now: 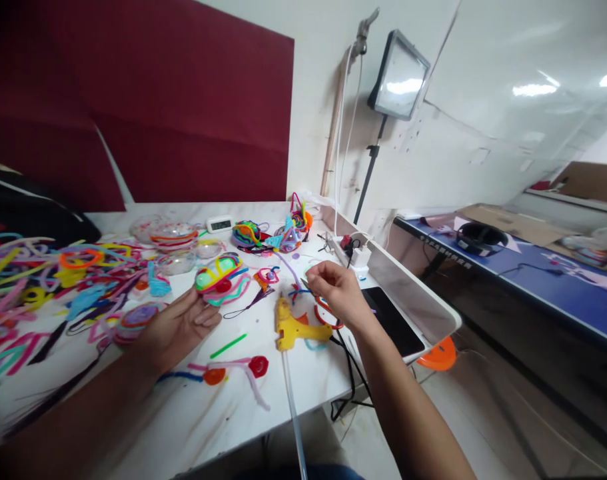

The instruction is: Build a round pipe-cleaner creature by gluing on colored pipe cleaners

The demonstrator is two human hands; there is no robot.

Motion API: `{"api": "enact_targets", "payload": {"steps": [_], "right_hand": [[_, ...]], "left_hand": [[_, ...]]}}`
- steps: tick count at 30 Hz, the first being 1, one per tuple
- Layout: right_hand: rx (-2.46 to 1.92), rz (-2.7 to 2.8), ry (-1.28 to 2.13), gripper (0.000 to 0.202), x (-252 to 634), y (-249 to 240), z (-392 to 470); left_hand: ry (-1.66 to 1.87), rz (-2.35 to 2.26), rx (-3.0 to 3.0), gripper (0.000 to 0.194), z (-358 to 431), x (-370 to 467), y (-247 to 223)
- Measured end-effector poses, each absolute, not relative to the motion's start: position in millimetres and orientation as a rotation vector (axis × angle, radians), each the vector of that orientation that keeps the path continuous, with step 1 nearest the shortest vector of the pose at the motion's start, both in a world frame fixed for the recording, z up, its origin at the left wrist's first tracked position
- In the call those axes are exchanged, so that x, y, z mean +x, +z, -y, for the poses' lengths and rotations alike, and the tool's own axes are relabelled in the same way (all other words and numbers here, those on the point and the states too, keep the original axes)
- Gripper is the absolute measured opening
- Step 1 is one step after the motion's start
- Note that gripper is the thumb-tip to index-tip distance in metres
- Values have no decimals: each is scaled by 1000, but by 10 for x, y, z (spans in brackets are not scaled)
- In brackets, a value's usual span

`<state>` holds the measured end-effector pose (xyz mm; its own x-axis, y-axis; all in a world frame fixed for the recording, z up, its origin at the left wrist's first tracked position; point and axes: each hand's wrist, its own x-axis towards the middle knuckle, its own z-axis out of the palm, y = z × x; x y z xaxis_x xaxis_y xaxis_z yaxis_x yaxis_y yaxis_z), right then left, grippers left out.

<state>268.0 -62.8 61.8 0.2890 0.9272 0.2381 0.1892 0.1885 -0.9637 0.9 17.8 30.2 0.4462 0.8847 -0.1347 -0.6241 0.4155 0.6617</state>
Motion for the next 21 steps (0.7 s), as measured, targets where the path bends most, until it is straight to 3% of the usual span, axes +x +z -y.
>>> {"api": "enact_targets", "payload": {"steps": [9, 15, 21], "right_hand": [[-1776, 1704, 436, 22, 3043, 422, 853], [-1826, 1769, 216, 11, 3207, 468, 812], [-1909, 1919, 140, 14, 3371, 413, 563]], "left_hand": [[1016, -596, 632, 25, -206, 28, 218], [970, -603, 682, 22, -233, -11, 217], [960, -685, 639, 25, -231, 18, 224]]}}
